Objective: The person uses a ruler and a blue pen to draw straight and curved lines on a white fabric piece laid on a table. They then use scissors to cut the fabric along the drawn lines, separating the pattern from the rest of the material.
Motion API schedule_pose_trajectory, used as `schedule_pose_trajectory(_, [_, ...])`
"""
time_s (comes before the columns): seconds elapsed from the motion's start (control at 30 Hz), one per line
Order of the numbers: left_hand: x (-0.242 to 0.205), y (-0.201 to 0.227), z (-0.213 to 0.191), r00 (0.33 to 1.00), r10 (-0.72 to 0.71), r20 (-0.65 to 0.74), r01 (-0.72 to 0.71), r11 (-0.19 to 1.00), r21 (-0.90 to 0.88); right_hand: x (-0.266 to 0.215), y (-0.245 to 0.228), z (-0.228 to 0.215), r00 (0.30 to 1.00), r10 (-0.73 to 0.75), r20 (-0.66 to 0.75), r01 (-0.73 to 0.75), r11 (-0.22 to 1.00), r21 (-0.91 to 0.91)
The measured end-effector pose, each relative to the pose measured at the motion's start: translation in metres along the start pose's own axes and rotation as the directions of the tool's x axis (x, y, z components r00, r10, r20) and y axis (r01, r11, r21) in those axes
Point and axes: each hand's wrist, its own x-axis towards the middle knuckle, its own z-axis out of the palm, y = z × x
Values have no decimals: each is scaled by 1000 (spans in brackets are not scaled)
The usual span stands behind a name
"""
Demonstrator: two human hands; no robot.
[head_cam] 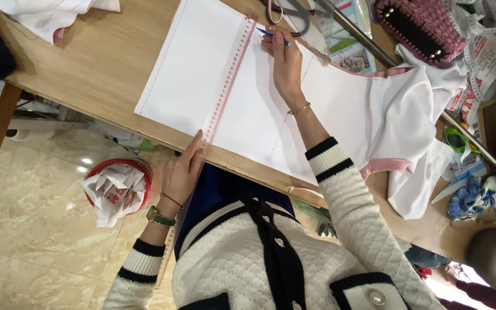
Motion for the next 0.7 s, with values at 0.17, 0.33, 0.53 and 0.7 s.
schedule_pose_trajectory(0.17, [2, 1, -4, 999, -18, 37, 21, 998, -63, 6, -1, 6, 1000, 17, -17, -18, 999, -39])
schedule_pose_trajectory(0.33, [3, 1, -8, 995, -40, 91, 48, 996, -79, 10, -1, 9, 1000, -19, -11, 19, 998, -65])
schedule_pose_trajectory(0.53, [3, -1, -9, 990, -71, 125, 84, 991, -101, 9, 2, 11, 999, -31, -9, 30, 995, -98])
schedule_pose_trajectory(0.7, [5, 2, -20, 990, -72, 122, 92, 982, -167, 11, -3, 10, 1000, -22, -6, 21, 994, -107])
